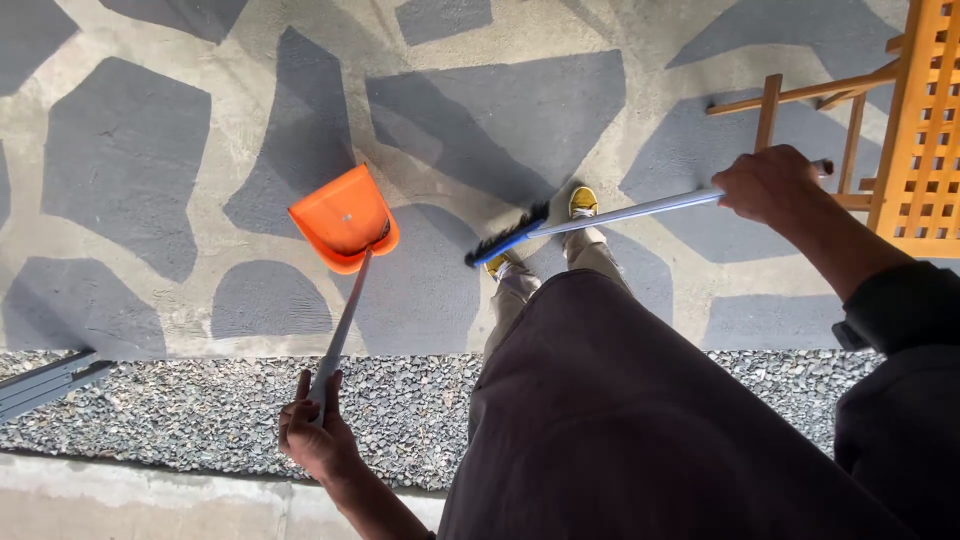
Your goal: The person sweeps debris on a patterned concrete floor into an orange dustpan using a blue broom. They move around a patio area with stacked chairs and a wooden table, repeatedly sweeping and collecting dirt into the dustpan.
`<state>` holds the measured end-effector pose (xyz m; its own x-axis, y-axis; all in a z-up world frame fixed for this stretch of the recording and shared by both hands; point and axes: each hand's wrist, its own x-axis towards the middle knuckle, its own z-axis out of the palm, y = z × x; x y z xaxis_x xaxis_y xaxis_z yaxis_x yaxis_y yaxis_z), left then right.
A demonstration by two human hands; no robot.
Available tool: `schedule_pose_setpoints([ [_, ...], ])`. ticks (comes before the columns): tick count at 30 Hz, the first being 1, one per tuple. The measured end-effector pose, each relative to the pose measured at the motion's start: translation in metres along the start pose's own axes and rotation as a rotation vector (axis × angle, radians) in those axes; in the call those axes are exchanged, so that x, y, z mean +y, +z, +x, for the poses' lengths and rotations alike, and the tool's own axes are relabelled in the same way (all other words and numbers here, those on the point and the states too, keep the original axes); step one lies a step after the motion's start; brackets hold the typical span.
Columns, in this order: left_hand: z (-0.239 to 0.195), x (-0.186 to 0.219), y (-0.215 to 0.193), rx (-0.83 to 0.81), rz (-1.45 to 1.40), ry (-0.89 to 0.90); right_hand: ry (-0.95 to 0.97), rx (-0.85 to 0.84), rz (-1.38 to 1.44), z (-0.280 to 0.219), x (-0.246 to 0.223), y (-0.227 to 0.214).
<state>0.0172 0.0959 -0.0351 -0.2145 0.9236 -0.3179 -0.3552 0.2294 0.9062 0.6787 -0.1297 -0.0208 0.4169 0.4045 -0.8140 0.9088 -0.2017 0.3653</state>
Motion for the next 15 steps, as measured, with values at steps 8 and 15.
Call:
schedule_pose_setpoints([
  [8, -0.042, 0.009, 0.01, -0.017, -0.052, -0.048, -0.302, 0.637, -0.185, 0.125, -0.045, -0.065],
  [15, -0.083, 0.009, 0.001, 0.093, -0.005, -0.066, -0.131, 0.405, -0.371, 0.189, -0.067, -0.184],
])
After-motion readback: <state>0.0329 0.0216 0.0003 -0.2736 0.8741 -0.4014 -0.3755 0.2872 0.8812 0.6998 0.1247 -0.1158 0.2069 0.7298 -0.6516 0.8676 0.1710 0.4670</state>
